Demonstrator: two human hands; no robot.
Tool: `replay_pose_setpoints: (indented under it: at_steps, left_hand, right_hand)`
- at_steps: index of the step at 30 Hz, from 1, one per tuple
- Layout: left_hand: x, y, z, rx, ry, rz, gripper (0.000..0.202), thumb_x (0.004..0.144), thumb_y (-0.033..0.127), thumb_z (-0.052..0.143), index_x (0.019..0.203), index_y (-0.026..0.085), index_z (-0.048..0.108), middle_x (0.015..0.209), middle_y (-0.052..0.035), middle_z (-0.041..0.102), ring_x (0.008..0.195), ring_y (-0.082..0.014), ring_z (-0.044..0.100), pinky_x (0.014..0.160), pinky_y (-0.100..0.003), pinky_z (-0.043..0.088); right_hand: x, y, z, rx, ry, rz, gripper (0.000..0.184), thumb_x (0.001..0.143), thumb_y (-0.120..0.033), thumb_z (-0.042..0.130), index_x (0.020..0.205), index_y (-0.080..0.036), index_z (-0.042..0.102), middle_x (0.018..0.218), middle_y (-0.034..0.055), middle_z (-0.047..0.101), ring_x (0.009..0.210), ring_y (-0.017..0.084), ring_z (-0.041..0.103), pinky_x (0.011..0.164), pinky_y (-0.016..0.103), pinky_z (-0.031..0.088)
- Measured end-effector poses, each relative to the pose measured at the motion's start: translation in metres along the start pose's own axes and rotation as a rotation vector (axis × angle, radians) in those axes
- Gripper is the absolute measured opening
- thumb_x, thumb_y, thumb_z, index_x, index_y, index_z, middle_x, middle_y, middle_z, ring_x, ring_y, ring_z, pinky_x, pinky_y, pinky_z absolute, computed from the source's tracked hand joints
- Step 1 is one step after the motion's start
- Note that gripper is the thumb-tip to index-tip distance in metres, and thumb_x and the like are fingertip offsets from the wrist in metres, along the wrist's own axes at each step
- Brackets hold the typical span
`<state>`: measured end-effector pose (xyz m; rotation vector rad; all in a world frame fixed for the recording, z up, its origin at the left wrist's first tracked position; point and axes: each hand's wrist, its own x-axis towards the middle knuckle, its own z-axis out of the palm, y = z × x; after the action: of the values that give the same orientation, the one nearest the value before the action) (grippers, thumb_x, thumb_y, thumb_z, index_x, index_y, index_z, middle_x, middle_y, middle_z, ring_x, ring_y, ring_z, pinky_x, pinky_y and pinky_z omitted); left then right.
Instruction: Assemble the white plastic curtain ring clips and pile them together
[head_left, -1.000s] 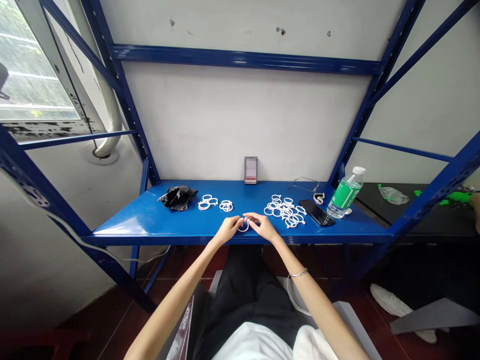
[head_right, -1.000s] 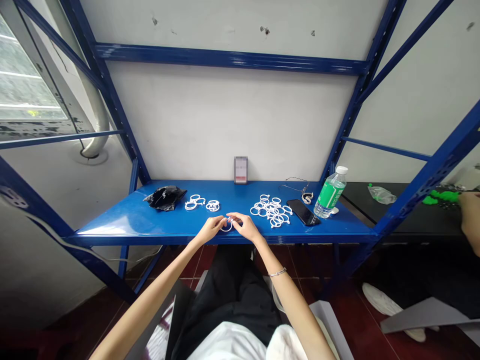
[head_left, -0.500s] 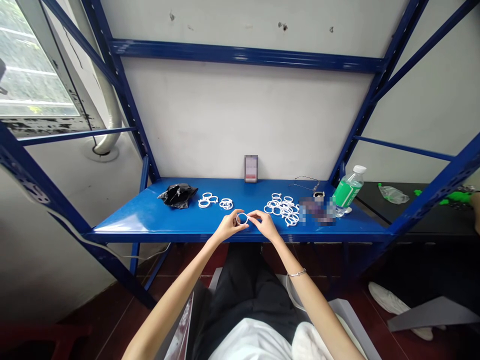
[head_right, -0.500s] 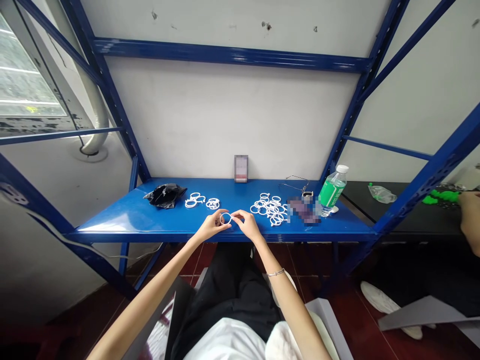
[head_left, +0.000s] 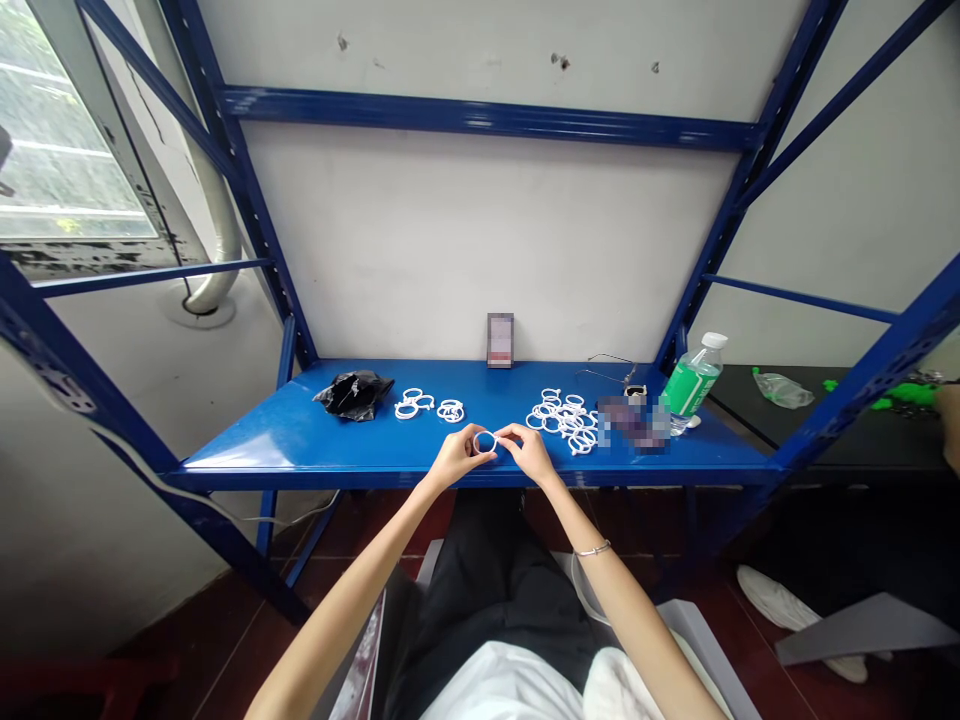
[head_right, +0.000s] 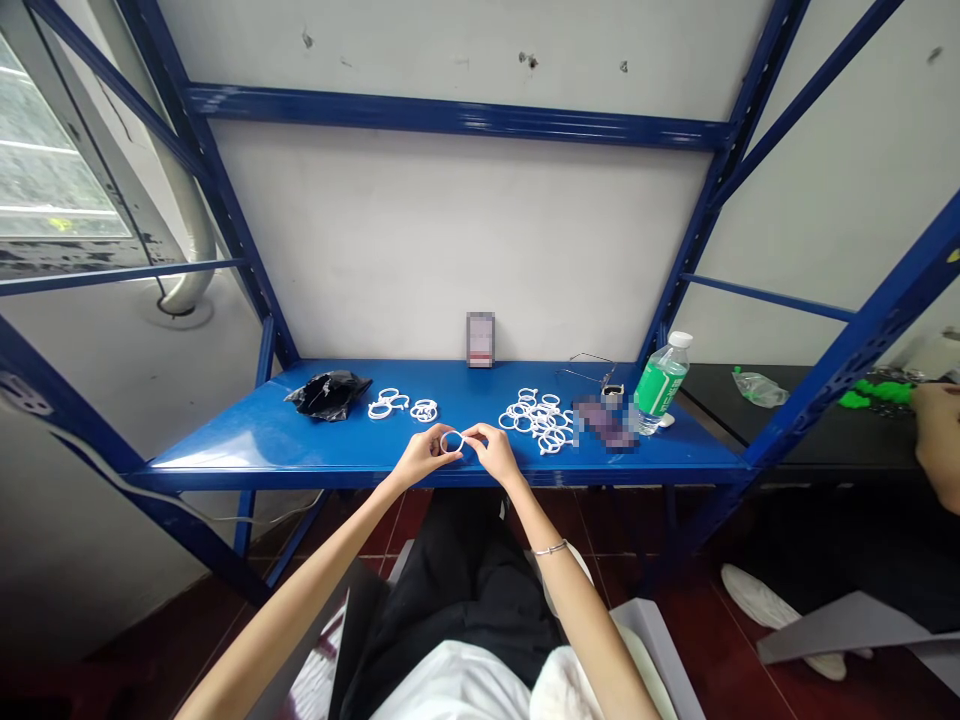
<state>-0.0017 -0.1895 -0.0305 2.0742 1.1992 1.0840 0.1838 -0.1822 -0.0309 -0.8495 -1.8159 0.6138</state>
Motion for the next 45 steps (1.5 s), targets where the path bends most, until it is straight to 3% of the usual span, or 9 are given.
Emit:
replay_pose_setpoints:
  at_steps: [9,19,27,45]
  left_hand:
    - [0.0,0.001,0.001,0.042,0.029,0.013,0.054,0.073,0.056,0.064,0.109,0.016,0.059,0.066,0.0026,0.055,0.052,-0.0096,0.045,0.05,-0.021,0.037]
    - [-0.001,0.002,0.007,0.099,0.101,0.104,0.054,0.083,0.049,0.055,0.126,0.017,0.05,0.092,-0.0057,0.063,0.071,-0.0155,0.057,0.069,-0.03,0.05]
    - [-0.002,0.004,0.005,0.101,0.102,0.089,0.048,0.082,0.047,0.059,0.119,0.017,0.053,0.092,-0.0044,0.063,0.074,-0.0151,0.058,0.067,-0.027,0.05]
    - [-0.001,-0.001,0.013,0.143,0.103,0.108,0.048,0.085,0.048,0.054,0.123,0.019,0.051,0.093,-0.0052,0.062,0.075,-0.0163,0.058,0.067,-0.029,0.049]
  right_hand:
    - [0.0,-0.002,0.0,-0.002,0.012,-0.012,0.018,0.087,-0.033,0.058,0.09,-0.02,0.07,0.089,0.0062,0.07,0.08,0.021,0.066,0.075,0.034,0.054]
    - [-0.001,0.003,0.0,0.037,0.047,-0.01,0.017,0.084,-0.03,0.06,0.095,-0.019,0.068,0.094,0.0068,0.069,0.077,0.02,0.065,0.074,0.034,0.054]
    - [0.0,0.002,0.0,0.052,0.059,-0.02,0.014,0.083,-0.028,0.061,0.092,-0.019,0.066,0.089,0.0057,0.068,0.075,0.019,0.064,0.073,0.032,0.053]
    - [-0.001,0.003,0.0,-0.017,0.108,-0.009,0.015,0.086,-0.032,0.058,0.086,-0.02,0.066,0.083,0.0048,0.069,0.075,0.021,0.065,0.073,0.035,0.053]
